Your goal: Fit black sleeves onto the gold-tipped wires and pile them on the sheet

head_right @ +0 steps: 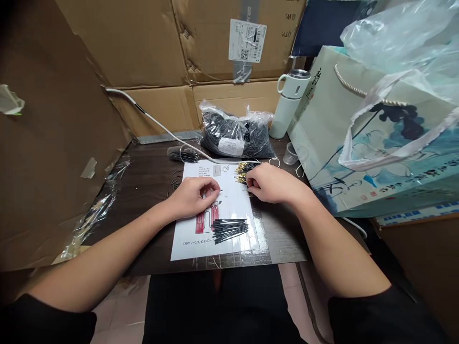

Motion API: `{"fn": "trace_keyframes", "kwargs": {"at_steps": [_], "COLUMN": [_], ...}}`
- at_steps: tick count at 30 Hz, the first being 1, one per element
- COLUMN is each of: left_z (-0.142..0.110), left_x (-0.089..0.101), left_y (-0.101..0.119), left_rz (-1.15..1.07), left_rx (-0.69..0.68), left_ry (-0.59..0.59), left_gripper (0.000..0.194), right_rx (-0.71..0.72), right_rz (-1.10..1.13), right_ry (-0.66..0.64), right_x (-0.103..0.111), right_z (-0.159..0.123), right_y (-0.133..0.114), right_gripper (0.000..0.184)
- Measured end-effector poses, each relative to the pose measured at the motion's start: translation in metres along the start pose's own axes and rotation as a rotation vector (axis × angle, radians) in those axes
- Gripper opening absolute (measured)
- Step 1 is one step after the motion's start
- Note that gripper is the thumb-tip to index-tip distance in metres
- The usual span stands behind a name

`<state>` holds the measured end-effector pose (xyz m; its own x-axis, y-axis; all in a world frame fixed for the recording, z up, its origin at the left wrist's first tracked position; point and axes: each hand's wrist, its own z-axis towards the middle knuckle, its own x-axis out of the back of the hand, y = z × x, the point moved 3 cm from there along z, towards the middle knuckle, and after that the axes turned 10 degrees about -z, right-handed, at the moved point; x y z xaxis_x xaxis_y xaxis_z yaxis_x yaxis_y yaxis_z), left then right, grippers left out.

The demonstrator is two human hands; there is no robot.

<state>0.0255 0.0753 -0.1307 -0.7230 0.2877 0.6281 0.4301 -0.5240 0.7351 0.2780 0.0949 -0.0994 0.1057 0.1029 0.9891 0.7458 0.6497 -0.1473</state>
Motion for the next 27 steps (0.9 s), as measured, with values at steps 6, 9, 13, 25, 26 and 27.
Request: {"fn": "trace_keyframes", "kwargs": {"at_steps": [6, 9, 13, 25, 26, 27], "left_z": [0.003, 0.005, 0.007, 0.009, 0.008, 0.007], "left_x": [-0.005, -0.007, -0.009, -0.017, -0.017, -0.017], "left_y": [-0.006, -0.006, -0.004, -0.011, -0.013, -0.014], "left_rz": [-0.105, -0.086, -0.052, -0.313, -0.359, -0.404], "left_rx": [0.016, 0.016, -0.001, 0.261, 0.303, 0.339], "left_ry": [0.055, 0.055, 0.064, 0.204, 0.216, 0.224], "left_gripper": [0.013, 0.018, 0.017, 0.019, 0.022, 0.024], "right_rx": [0.020, 0.018, 0.004, 0.174, 0.168, 0.154], "right_rz": [-0.031, -0.101, -0.211, 0.212, 0.233, 0.248], "right_ry": [-0.041, -0.046, -0.011, 0.317, 0.356, 0.367], "right_x": [-0.009, -0.016, -0.016, 0.001, -0.001, -0.005], "right_z": [0.005, 0.006, 0.004, 0.019, 0.017, 0.015], "right_y": [0.001, -0.002, -0.011, -0.033, -0.032, -0.032], "right_gripper": [0.018, 0.015, 0.015, 0.011, 0.009, 0.009]}}
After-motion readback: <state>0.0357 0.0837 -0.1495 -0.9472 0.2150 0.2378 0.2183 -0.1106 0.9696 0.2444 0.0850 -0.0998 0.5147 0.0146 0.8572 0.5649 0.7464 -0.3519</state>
